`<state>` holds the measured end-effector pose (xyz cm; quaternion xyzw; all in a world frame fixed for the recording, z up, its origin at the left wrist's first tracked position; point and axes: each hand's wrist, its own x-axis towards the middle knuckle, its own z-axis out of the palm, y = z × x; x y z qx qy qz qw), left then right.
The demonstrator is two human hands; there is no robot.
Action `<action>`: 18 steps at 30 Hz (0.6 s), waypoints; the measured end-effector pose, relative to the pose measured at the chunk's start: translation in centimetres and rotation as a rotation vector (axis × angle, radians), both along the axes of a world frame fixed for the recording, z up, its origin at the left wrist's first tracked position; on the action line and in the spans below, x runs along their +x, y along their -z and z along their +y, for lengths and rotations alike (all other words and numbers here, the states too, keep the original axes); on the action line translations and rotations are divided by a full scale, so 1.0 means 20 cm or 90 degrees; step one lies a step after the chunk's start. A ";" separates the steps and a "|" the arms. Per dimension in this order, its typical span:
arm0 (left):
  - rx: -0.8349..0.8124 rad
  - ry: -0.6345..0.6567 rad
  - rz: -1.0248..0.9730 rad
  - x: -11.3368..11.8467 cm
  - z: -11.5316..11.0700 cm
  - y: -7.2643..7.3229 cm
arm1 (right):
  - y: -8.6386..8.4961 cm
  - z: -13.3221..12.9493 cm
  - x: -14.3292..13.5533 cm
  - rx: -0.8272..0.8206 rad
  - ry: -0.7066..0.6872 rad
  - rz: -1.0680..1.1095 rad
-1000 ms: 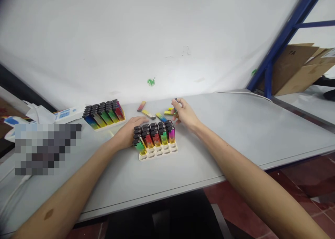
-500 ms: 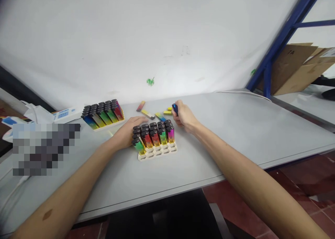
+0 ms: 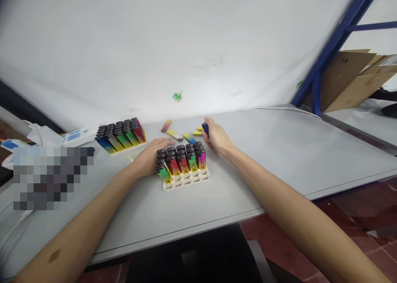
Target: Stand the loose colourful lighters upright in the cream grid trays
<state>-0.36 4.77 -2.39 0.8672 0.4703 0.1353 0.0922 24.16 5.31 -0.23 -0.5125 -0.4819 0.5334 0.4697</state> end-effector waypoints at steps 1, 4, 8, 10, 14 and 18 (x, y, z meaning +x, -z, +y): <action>-0.003 -0.002 0.005 0.00 0.00 0.00 | 0.00 0.00 0.00 0.002 0.001 0.001; -0.011 -0.005 0.013 0.00 0.00 0.00 | 0.00 0.00 0.00 0.012 0.004 0.018; -0.007 -0.012 0.014 0.01 -0.01 -0.01 | 0.00 0.01 0.01 0.011 0.017 0.009; -0.012 -0.017 0.018 0.02 -0.01 -0.02 | 0.01 0.01 0.01 0.014 0.029 -0.001; -0.018 -0.023 0.019 0.02 -0.03 -0.03 | 0.02 0.02 0.02 0.092 0.046 -0.016; -0.014 -0.019 0.012 0.03 -0.03 -0.03 | 0.00 0.02 0.04 0.200 0.002 -0.071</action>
